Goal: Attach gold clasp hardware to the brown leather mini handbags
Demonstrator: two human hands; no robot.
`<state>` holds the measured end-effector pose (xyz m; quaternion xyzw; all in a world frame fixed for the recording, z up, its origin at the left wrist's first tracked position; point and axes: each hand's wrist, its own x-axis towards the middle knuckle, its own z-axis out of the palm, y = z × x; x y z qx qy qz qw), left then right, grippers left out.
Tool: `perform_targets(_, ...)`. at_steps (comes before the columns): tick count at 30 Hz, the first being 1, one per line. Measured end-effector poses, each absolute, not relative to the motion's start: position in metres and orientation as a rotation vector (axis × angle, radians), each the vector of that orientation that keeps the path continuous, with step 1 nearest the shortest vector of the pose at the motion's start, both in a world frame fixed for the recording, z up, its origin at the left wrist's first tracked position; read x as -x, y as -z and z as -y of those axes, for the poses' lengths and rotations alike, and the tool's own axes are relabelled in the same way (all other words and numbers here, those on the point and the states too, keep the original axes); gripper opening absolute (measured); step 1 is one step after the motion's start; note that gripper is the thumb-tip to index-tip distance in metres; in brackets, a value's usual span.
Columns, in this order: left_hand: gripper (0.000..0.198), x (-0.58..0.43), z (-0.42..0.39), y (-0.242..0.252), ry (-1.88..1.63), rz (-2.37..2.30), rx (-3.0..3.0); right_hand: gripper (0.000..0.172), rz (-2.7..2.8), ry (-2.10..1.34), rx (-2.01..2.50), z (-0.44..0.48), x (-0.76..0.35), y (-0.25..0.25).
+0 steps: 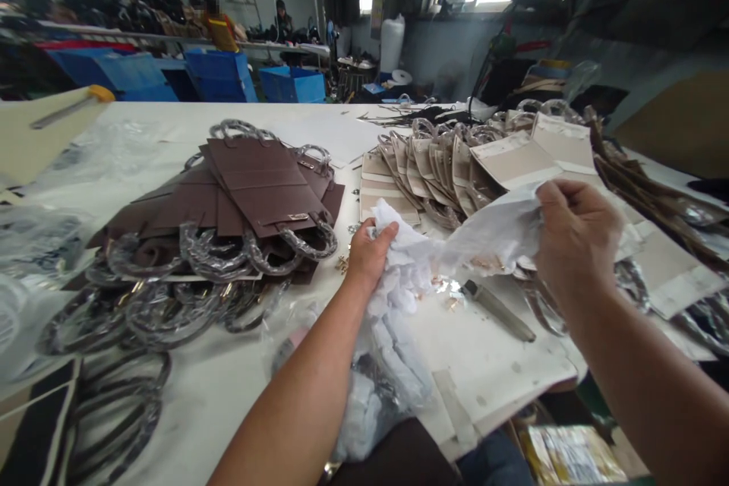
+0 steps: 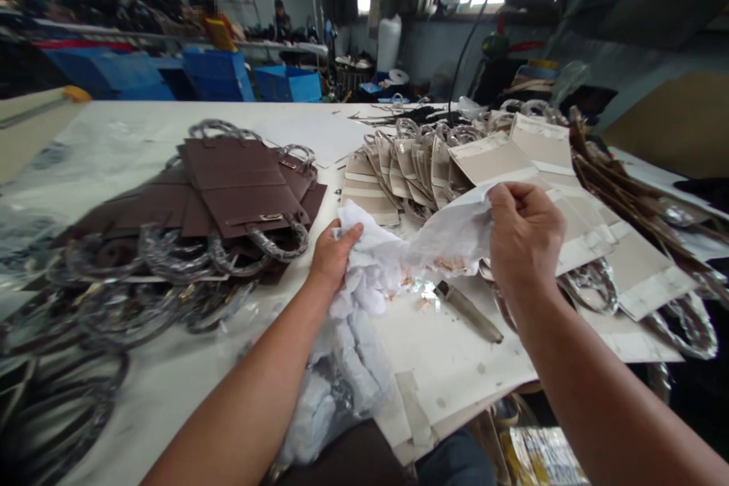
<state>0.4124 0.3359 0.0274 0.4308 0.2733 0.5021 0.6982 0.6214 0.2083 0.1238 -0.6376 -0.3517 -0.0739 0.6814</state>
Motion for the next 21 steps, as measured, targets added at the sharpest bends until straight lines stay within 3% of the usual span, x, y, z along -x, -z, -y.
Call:
perform_targets(8,0.041,-0.413,-0.333,-0.031,-1.106,-0.625,-1.012,0.025,0.813,0.56,1.422,-0.21,-0.644,-0.141)
perform_targets(10,0.042,-0.413,-0.331,-0.032,-1.076,-0.607,-1.054,0.024,0.911,0.413,1.527,-0.216,-0.626,-0.135)
perform_targets(14,0.045,-0.414,-0.324,-0.033,-0.958,-0.562,-1.157,0.03,1.234,-0.316,1.641,-0.232,-0.576,-0.101)
perform_targets(21,0.058,-0.418,-0.321,-0.027,-0.898,-0.517,-1.199,0.041,1.148,-0.696,1.493,-0.233,-0.547,-0.081)
